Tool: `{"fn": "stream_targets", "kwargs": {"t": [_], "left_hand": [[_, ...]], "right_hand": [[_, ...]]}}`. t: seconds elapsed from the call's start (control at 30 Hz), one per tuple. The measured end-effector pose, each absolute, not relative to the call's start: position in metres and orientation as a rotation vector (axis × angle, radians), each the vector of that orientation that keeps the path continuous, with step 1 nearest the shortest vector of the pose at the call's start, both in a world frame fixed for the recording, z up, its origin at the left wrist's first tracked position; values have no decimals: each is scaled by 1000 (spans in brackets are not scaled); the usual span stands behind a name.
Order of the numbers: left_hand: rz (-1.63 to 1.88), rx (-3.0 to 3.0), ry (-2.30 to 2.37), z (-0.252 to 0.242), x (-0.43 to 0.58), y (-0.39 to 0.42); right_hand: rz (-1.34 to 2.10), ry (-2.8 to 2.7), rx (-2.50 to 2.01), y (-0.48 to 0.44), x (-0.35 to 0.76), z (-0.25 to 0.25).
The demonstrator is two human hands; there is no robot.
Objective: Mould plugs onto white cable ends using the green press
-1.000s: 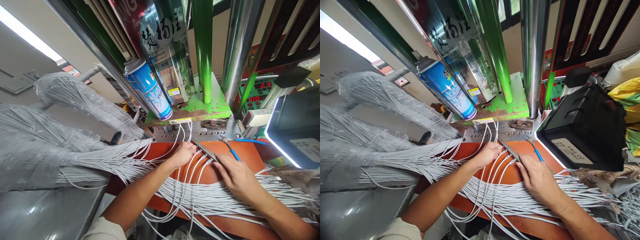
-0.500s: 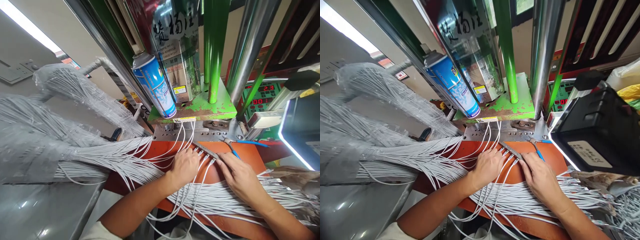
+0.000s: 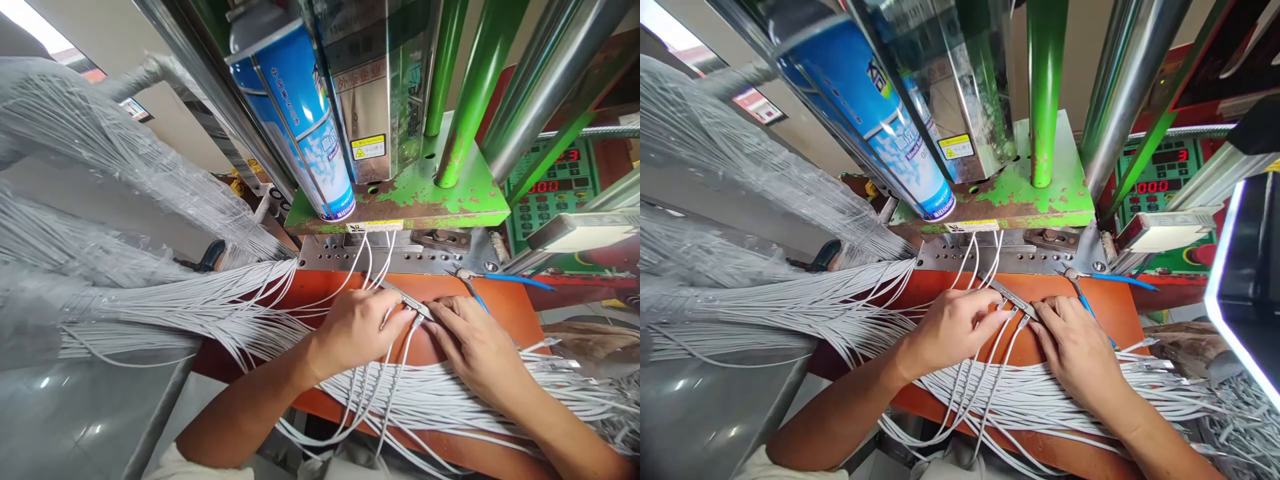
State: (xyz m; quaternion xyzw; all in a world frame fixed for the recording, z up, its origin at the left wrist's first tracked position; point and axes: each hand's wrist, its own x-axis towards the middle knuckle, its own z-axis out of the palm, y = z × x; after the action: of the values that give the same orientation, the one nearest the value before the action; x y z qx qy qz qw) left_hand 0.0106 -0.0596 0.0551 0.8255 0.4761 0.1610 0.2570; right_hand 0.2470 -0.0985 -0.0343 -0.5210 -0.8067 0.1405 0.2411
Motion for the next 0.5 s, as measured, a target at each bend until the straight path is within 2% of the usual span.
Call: {"fn": "stream_targets", "kwargs": {"t": [0.1,0.2,0.27,0.4,0.5], "left_hand": [[830,1859,1318,59,-9,-42],[1179,1541,1394,38,-12,-14],[1173,1317,1259,23,-3,6],[893,994,909,9,19,39],[860,945,799,7,23,49]], "right_hand": [[426,-2190,-1427,-97,247,-31],[437,-2179,-1416,-98,247,-31],[430,-2174,-1401,-100,249,-33],[455,-2204,-1353,-95,258,-25],[302,-2209,-1309,-64,261,-3]]}}
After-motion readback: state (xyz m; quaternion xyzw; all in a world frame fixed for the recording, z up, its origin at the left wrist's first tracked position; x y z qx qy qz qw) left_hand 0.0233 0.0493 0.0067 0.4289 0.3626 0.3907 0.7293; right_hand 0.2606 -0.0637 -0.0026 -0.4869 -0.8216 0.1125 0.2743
